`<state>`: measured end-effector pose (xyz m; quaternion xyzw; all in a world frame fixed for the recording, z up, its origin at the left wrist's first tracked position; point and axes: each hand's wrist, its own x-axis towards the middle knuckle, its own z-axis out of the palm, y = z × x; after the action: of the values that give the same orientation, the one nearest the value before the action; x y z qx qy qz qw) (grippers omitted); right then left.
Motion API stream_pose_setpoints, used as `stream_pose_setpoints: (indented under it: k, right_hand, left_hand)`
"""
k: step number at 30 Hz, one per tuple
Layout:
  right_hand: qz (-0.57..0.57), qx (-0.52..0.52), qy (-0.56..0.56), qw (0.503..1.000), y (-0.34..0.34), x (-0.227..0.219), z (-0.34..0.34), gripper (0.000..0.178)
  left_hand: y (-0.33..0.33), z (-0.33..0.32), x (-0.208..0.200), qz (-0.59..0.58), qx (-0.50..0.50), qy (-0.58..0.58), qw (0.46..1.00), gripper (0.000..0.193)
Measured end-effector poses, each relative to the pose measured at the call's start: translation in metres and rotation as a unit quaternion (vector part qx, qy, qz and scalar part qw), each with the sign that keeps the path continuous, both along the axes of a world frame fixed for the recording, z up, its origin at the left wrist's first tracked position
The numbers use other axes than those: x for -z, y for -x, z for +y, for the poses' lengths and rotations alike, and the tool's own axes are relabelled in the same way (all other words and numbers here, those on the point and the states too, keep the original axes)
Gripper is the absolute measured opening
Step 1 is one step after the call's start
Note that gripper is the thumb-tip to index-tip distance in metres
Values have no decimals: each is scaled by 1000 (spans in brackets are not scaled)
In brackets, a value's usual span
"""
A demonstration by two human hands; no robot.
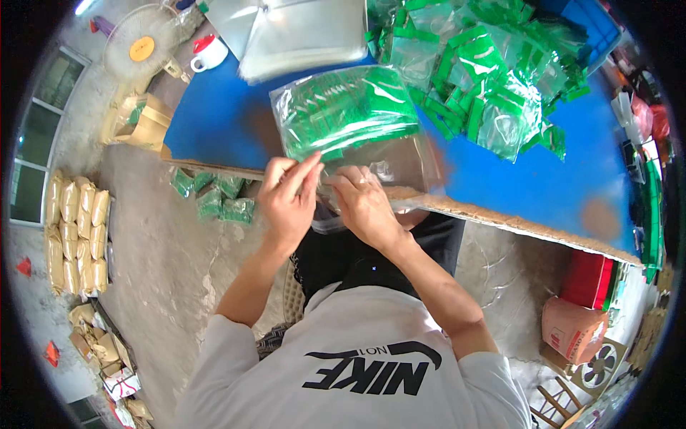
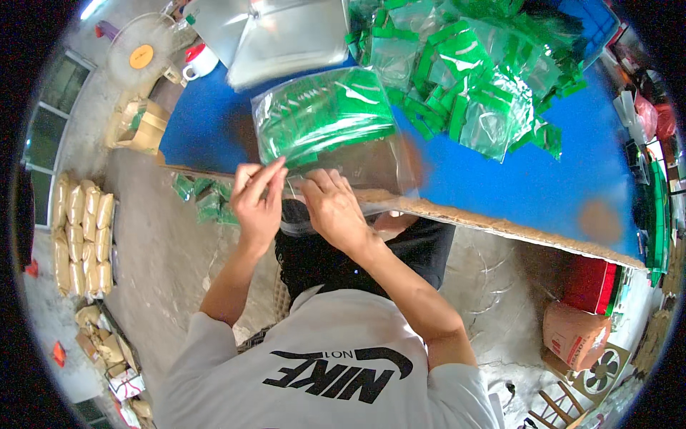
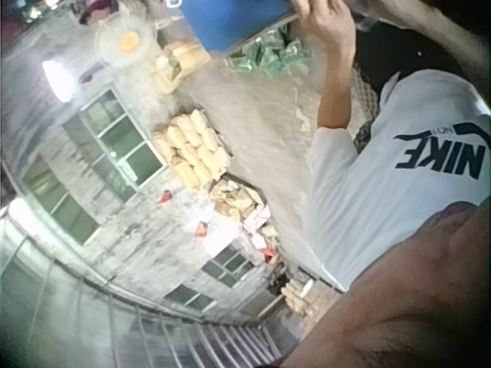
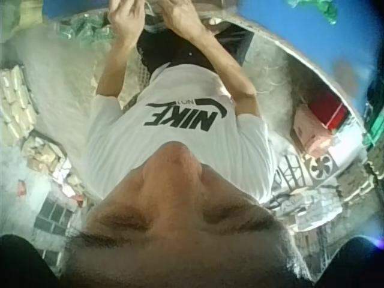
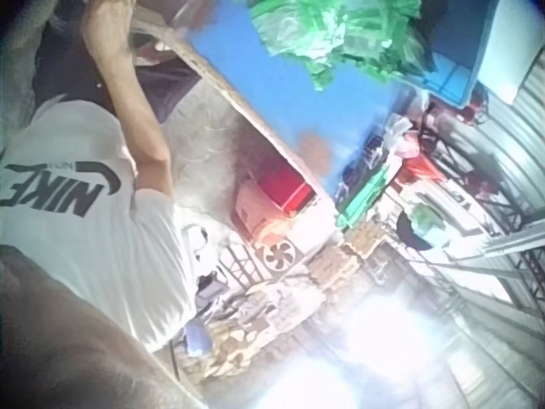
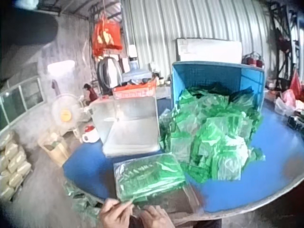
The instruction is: Organizing small green plastic packets into stacks and placing them into a larger clear plastic bag.
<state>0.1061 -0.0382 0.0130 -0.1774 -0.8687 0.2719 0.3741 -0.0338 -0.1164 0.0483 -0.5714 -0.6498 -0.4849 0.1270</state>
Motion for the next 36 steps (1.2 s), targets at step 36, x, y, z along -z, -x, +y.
stream_pose_setpoints:
  k: [36]
  right_hand:
    - [-96,-214,96,967,26,8,-17,18]
  left_hand:
    - [-6,-98,58,-642,-33,101,759,18]
